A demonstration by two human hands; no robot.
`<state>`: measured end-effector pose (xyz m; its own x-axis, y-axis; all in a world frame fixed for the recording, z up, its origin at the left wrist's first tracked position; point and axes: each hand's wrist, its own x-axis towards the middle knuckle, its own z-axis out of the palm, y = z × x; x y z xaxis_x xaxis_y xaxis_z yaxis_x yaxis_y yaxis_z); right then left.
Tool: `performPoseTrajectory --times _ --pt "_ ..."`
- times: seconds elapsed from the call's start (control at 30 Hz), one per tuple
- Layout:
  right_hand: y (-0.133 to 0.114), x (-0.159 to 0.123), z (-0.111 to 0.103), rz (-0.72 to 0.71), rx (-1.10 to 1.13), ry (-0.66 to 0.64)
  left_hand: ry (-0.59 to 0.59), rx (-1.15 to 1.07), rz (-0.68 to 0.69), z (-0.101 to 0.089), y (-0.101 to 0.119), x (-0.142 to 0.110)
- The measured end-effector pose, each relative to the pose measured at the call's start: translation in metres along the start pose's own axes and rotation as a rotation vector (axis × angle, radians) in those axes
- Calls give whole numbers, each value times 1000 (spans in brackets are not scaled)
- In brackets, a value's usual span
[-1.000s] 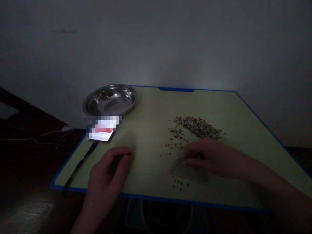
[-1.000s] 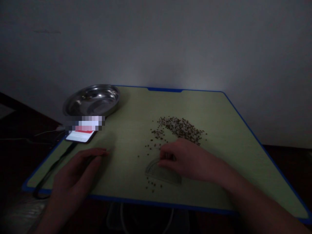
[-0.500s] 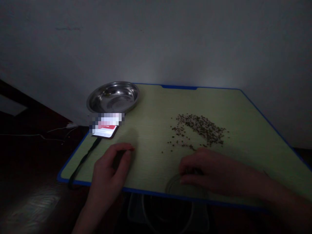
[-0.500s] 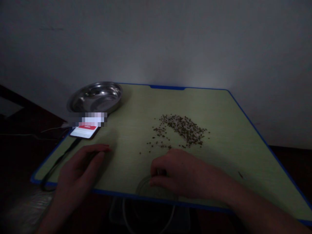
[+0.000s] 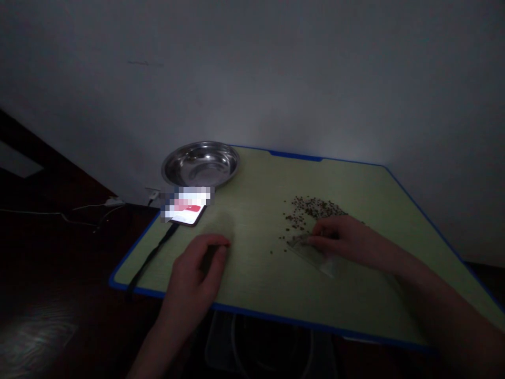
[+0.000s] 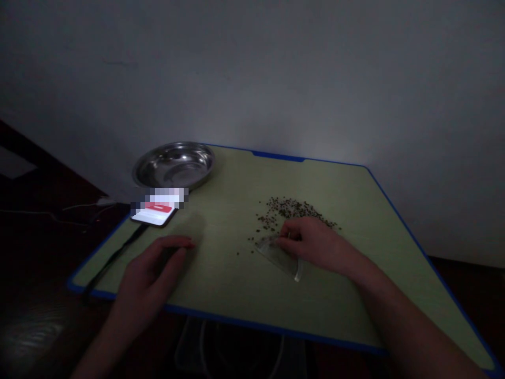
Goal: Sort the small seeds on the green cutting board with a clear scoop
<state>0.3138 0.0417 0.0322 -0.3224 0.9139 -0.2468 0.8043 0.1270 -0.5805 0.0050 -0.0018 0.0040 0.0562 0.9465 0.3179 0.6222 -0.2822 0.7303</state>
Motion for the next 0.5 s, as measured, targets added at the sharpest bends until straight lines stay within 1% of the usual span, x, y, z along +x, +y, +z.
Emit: performPoseTrajectory --times 0.13,0.3,0.5 --pt "-6 5 2 -1 -41 12 -7 -16 28 0 0 0" --pt "-22 12 2 -24 -145 13 -4 -32 41 1 -2 -1" --pt "-46 30 9 -197 -179 -1 -20 -43 48 1 -4 0"
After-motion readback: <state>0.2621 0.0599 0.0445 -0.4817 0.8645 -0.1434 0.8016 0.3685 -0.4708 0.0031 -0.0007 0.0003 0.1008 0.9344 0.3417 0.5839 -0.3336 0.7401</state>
